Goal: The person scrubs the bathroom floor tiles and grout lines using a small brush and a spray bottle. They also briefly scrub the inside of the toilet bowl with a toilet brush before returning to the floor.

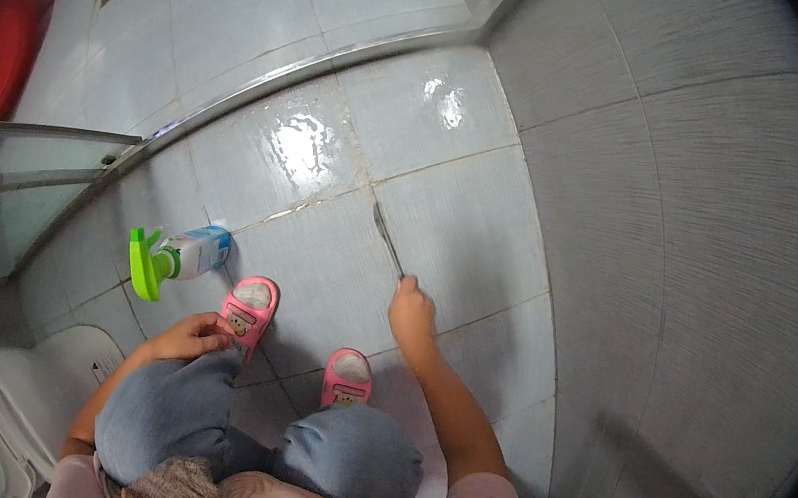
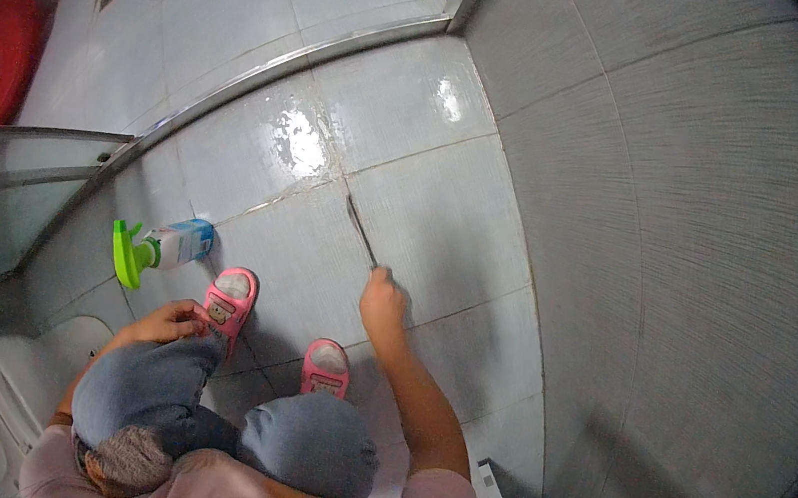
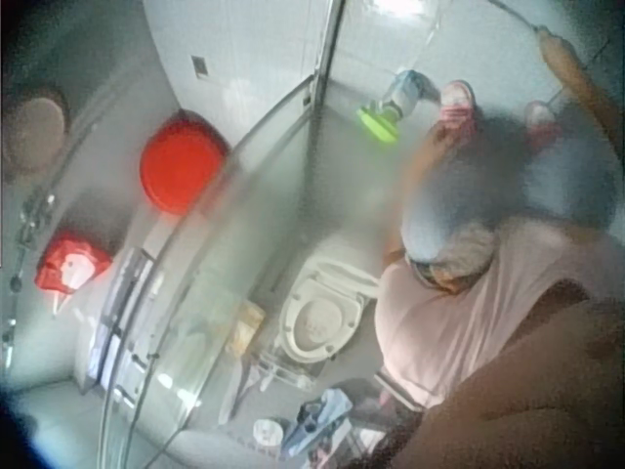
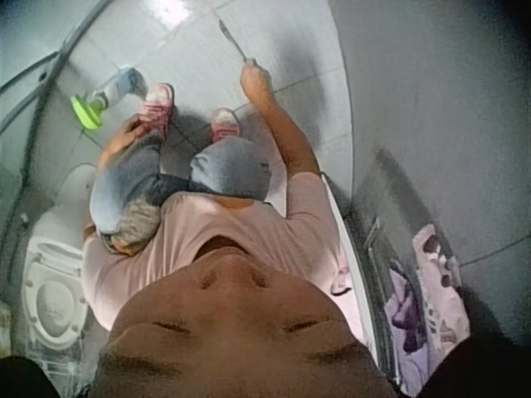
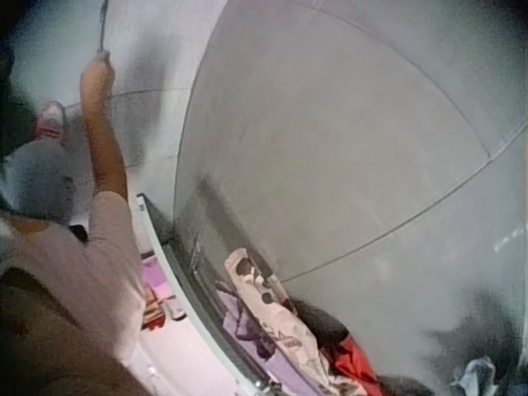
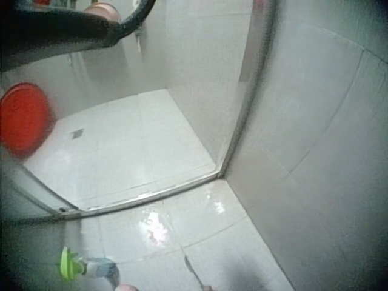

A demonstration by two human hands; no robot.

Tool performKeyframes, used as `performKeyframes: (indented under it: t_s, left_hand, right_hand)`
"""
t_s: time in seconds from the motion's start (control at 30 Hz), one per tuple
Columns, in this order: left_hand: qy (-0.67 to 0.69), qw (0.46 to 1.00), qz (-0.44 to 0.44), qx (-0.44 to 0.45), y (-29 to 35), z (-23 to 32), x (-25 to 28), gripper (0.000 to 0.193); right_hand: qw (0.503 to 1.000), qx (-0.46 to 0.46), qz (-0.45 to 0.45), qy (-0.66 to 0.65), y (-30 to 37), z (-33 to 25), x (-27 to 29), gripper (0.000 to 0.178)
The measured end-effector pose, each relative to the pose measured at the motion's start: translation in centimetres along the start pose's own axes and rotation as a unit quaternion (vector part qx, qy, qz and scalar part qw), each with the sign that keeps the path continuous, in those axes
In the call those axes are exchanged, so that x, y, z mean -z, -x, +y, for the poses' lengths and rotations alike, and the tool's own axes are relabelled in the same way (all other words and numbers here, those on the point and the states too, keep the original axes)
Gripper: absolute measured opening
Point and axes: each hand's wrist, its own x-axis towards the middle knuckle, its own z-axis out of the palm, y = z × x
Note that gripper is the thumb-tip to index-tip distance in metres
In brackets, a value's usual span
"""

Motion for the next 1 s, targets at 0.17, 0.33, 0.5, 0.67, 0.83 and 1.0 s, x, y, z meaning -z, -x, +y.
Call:
performKeyframes:
  t_s: [0.17, 0.33, 0.5, 0.67, 0.83, 1.0]
  left_hand:
    - [-0.044, 0.999, 0.012, -0.009, 0.5, -0.3, 1.0, 0.022]
    - [0.012, 1.000, 0.003, -0.012, 0.5, -0.4, 0.1, 0.022]
    - [-0.027, 0.999, 0.037, -0.019, 0.5, 0.2, 0.4, 0.020]
    - [-0.031, 0.998, 0.049, -0.021, 0.9, 0.3, 0.6, 0.019]
    - [-0.046, 0.997, 0.053, 0.023, 1.2, 0.5, 0.9, 0.020]
    - [-0.034, 0.997, 0.064, 0.021, 1.1, 0.5, 1.1, 0.020]
  right_hand:
    - [0.999, -0.030, -0.025, -0.005, 1.3, 1.8, -0.3, 0.020]
    - [0.999, -0.025, -0.042, 0.005, 2.6, 1.8, -0.1, 0.023]
    - [0.995, 0.098, 0.021, 0.029, -5.5, -1.4, 4.0, 0.027]
    - [0.992, 0.119, -0.008, 0.030, -12.6, 3.5, 9.2, 0.030]
    - [0.987, 0.139, -0.082, 0.012, -17.7, 5.4, 13.3, 0.038]
    - [0.974, 0.182, -0.131, 0.013, -19.3, 3.1, 11.8, 0.037]
